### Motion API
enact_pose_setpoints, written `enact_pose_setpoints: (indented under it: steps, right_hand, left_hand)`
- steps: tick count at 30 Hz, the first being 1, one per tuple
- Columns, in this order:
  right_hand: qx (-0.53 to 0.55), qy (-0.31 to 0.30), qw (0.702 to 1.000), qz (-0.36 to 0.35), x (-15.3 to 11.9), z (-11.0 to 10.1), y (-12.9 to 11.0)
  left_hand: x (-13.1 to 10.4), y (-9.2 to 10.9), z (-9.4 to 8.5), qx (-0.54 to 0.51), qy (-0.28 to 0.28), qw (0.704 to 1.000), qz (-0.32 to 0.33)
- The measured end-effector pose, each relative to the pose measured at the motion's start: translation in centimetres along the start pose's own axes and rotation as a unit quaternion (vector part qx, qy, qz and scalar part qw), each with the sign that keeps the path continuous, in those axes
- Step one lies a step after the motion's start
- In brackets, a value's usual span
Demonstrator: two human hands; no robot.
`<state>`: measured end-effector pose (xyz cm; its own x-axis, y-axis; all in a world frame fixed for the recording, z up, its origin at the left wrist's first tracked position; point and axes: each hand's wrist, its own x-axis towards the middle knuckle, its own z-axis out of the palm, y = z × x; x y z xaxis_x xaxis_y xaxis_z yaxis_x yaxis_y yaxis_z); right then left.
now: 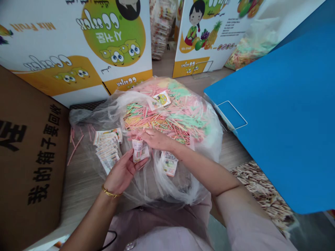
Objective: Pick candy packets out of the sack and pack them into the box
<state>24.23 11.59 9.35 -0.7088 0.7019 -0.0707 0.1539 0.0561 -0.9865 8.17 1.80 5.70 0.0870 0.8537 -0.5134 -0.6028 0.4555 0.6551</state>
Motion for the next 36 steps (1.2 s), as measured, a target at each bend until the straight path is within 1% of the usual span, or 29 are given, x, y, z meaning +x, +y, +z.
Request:
enact_pose_setpoints:
  steps: [3,4,5,6,8,9,10,11,13,14,15,16,19,20,22,24,26,27,28,29,30,31,32,33,34,35,36]
  right_hand:
    - [0.004,0.012,1.000,0.003,0.5,-0.2,0.1]
    - [-0.007,0.033,0.999,-0.001,0.7,-0.5,0.1]
    - [-0.031,0.071,0.997,-0.010,0.9,-0.9,-0.1]
    - [-0.068,0.121,0.990,-0.021,1.0,-1.3,-0.3]
    - [-0.161,0.221,0.961,-0.047,1.0,-2.1,-1.0]
    - [-0.198,0.245,0.947,-0.059,0.9,-2.3,-1.4]
    - [-0.221,0.238,0.943,-0.070,0.6,-2.3,-1.8]
    - [-0.229,0.197,0.950,-0.077,0.3,-2.2,-2.1]
    - [-0.217,0.050,0.972,-0.075,-0.2,-1.6,-2.3]
    - [-0.203,-0.014,0.977,-0.067,-0.4,-1.4,-2.3]
    - [-0.185,-0.046,0.980,-0.055,-0.5,-1.1,-2.1]
    - [-0.164,-0.042,0.985,-0.043,-0.5,-0.9,-1.8]
    - [-0.093,0.060,0.994,-0.013,-0.3,-0.3,-0.8]
    - [-0.087,0.063,0.994,-0.004,-0.2,0.0,-0.6]
    - [-0.114,0.018,0.993,0.009,-0.1,0.9,-0.2]
    - [-0.153,-0.023,0.988,0.008,-0.2,2.0,0.1]
    - [-0.158,-0.027,0.987,-0.001,-0.2,3.3,0.3]
    - [-0.153,-0.022,0.988,0.000,-0.1,4.0,0.4]
    - [-0.149,-0.020,0.989,0.006,0.1,4.8,0.5]
    - [-0.147,-0.023,0.989,0.013,0.4,5.6,0.6]
    - [-0.149,-0.030,0.988,0.018,0.9,6.5,0.7]
    - [-0.156,-0.039,0.987,0.021,1.4,7.5,0.9]
    - [-0.169,-0.050,0.984,0.025,1.9,8.4,0.9]
    - [-0.185,-0.056,0.981,0.026,2.5,9.3,1.0]
    - [-0.205,-0.052,0.977,0.022,3.0,10.0,1.0]
    - [-0.229,-0.036,0.973,0.013,3.3,10.3,1.0]
    - [-0.256,-0.009,0.967,-0.004,3.5,10.2,1.0]
  left_hand:
    - [-0.2,-0.2,0.0,0.022,-0.011,1.000,0.012]
    - [-0.3,-0.3,-0.1,0.033,-0.010,0.999,0.015]
    - [-0.4,-0.3,-0.2,0.042,-0.005,0.999,0.017]
    - [-0.4,-0.3,-0.3,0.048,0.002,0.999,0.018]
    - [-0.5,-0.4,-0.5,0.055,0.012,0.998,0.016]
    - [-0.6,-0.3,-0.6,0.057,0.011,0.998,0.015]
    - [-0.7,-0.3,-0.7,0.060,0.009,0.998,0.015]
    - [-0.7,-0.3,-0.8,0.060,0.006,0.998,0.017]
    - [-0.9,-0.2,-0.8,0.054,0.003,0.998,0.024]
    - [-1.0,-0.1,-0.8,0.047,0.001,0.999,0.028]
    - [-1.2,-0.1,-0.8,0.037,-0.003,0.999,0.031]
    - [-1.4,0.0,-0.8,0.027,-0.008,0.999,0.032]
    - [-1.9,0.1,-0.8,0.009,-0.016,0.999,0.032]
    - [-2.0,0.0,-0.9,0.010,-0.015,0.999,0.033]
    - [-2.4,-0.3,-1.2,0.026,-0.006,0.999,0.044]
    - [-2.9,-0.6,-1.9,0.061,0.007,0.996,0.070]
    - [-3.8,-1.0,-3.1,0.134,0.042,0.983,0.121]
    - [-4.5,-1.1,-3.9,0.187,0.078,0.966,0.160]
    - [-5.3,-1.3,-4.9,0.250,0.124,0.937,0.209]
    - [-6.2,-1.4,-6.0,0.319,0.180,0.891,0.268]
    - [-7.0,-1.5,-7.0,0.389,0.230,0.832,0.322]
    - [-7.7,-1.6,-8.0,0.458,0.251,0.767,0.374]
    - [-8.3,-1.8,-8.9,0.530,0.229,0.703,0.417]
    - [-8.6,-2.1,-9.7,0.598,0.181,0.654,0.426]
    - [-8.7,-2.4,-10.3,0.654,0.130,0.609,0.429]
    - [-8.6,-2.7,-10.7,0.698,0.082,0.570,0.424]
    - [-8.3,-3.0,-10.9,0.730,0.047,0.540,0.417]
